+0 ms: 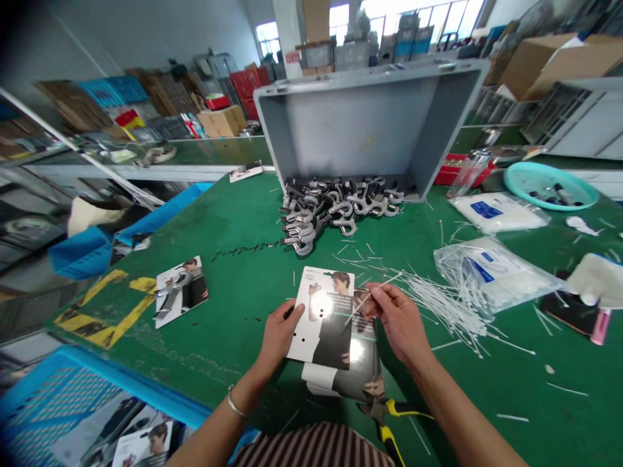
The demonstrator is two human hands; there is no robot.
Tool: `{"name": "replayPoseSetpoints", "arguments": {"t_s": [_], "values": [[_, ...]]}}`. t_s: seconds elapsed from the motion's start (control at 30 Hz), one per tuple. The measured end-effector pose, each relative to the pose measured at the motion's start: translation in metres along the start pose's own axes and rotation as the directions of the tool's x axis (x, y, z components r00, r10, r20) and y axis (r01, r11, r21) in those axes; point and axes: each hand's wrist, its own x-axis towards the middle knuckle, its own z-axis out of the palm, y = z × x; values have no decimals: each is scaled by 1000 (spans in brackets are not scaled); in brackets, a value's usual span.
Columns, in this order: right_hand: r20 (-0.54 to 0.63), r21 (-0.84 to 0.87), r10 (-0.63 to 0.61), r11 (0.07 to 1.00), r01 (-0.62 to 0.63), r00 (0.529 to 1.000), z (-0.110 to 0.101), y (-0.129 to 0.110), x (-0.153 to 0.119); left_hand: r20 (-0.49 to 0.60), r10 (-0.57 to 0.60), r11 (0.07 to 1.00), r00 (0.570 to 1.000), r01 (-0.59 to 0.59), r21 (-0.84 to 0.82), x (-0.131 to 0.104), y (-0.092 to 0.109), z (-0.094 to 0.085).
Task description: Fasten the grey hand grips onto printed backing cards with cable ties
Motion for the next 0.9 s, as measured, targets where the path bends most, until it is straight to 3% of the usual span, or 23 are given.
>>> {"name": "replayPoseSetpoints", "arguments": {"t_s": [0.07,0.17,0.23,0.33,0.47,0.7,0.9], "values": [[10,-107,-75,991,75,997,5,-3,-5,115,-127,976,985,145,-161,0,10,-9],[61,-327,-215,918,223,975,18,-5,-13,236,-194,940,952,249,-234,-4,18,-24],[160,-459,-275,830,318,948,27,-1,-15,253,-215,932,943,276,-234,-7,18,-32],[337,-593,-270,684,426,902,36,14,-15,243,-227,930,943,284,-235,-9,14,-38],[429,-651,-281,563,510,858,43,29,-14,238,-206,938,949,260,-228,-8,10,-39],[472,-635,-348,503,586,810,48,34,-16,270,-214,939,939,274,-210,-4,8,-36],[472,-598,-289,589,543,833,54,52,-6,326,-180,914,928,281,-293,24,25,-41]]}}
